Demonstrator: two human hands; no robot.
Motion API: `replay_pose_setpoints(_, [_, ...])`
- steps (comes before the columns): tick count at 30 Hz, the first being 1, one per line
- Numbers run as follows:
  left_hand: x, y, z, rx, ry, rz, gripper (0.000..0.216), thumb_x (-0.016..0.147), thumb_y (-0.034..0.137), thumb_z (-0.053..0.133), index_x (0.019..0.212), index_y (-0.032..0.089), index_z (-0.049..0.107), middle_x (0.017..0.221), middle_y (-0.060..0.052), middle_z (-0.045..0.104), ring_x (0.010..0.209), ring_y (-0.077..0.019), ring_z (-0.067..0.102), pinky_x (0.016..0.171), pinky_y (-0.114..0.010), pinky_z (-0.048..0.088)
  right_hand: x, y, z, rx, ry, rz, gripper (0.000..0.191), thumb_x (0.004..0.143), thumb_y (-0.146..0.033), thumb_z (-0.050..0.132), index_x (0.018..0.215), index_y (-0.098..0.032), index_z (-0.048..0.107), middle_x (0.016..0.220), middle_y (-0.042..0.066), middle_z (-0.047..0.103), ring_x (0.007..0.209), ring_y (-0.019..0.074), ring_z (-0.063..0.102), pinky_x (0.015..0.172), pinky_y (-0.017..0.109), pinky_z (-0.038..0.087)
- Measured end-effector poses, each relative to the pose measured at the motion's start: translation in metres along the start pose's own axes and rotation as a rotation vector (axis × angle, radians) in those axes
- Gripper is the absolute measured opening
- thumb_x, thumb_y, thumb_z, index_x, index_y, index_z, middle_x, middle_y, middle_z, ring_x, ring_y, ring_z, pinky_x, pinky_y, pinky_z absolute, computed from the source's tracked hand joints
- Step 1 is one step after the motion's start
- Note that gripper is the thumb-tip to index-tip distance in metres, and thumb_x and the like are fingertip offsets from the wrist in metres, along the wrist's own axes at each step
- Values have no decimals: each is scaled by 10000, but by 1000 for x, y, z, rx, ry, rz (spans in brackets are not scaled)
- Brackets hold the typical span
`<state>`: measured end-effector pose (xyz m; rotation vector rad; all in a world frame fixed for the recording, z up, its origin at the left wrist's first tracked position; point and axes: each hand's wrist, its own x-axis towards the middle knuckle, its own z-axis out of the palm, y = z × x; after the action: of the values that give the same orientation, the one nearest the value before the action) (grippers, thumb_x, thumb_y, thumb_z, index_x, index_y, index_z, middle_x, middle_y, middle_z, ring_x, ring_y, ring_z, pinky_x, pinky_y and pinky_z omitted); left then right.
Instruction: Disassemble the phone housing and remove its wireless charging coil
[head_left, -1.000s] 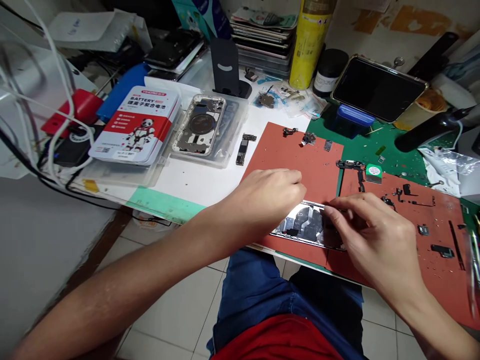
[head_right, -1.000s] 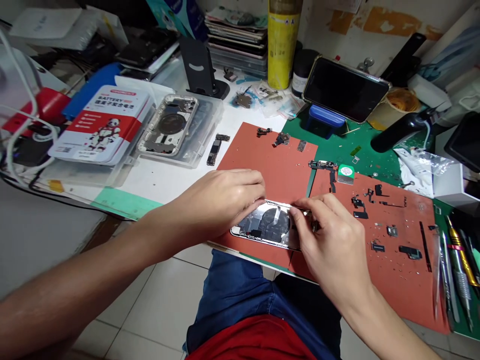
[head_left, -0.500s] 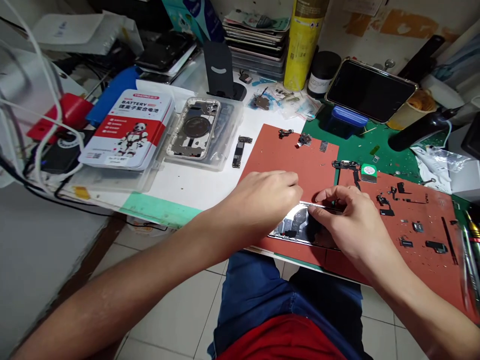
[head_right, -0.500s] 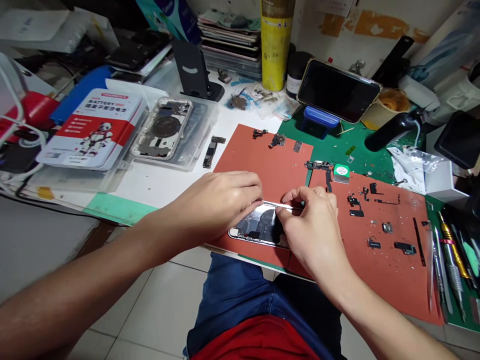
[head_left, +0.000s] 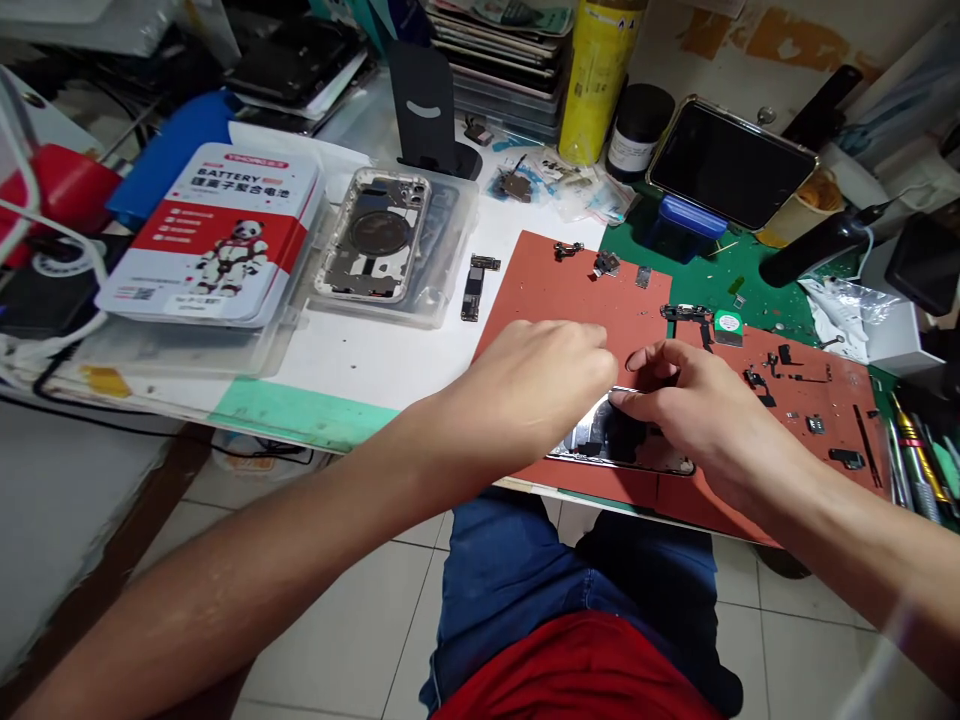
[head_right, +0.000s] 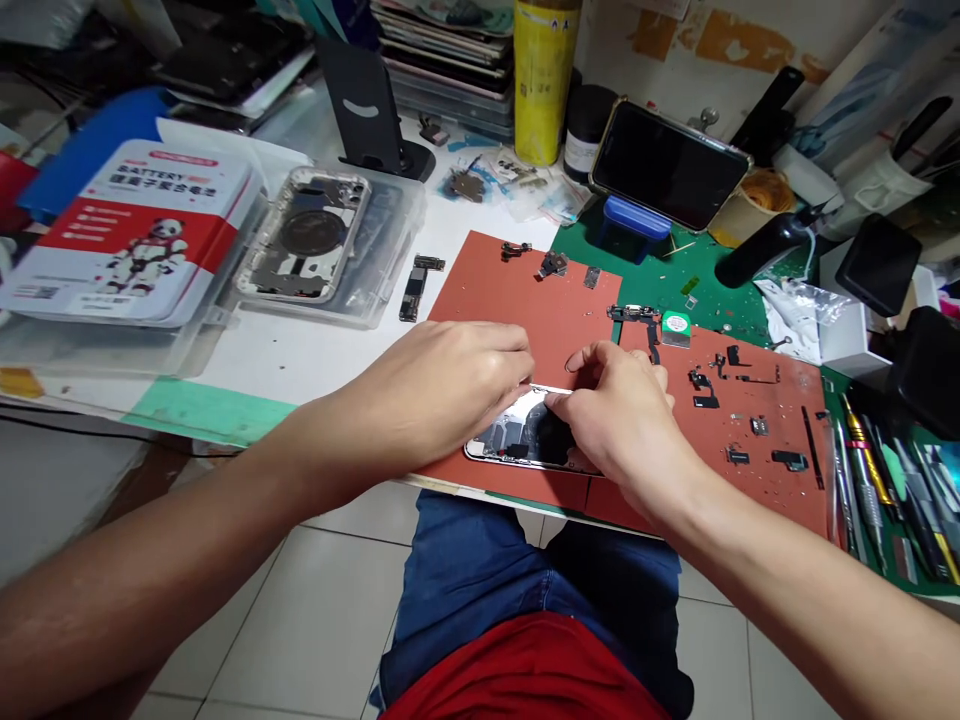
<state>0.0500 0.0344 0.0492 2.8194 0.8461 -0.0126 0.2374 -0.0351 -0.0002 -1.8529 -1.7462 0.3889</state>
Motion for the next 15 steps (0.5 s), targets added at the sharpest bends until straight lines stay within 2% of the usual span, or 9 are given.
replay_pose_setpoints(6, [1,1,-2,-4,-6,-15,241,973,127,613,750,146,699,777,-38,643,639,-183,593,502,-332,226,7,-14,-6,105,-93,300,103,834,-257,771,828,-235,670,656,17,615,561,167,582,419,291,470])
replay_pose_setpoints(11, [1,1,0,1,36,-22,217,970,94,597,786,133,705,776,-43,659,623,-177,596,498,-331,224,9,-19,-8,265,-129,353,125,816,-268,777,813,-223,660,637,9,624,485,148,568,415,292,451])
replay_pose_setpoints(15, [2,0,2,9,50,-29,212,968,112,613,781,134,711,784,-50,675,606,-172,593,489,-325,223,9,-26,-19,367,-123,416,146,780,-177,755,918,-201,712,728,36,692,543,172,638,427,289,483])
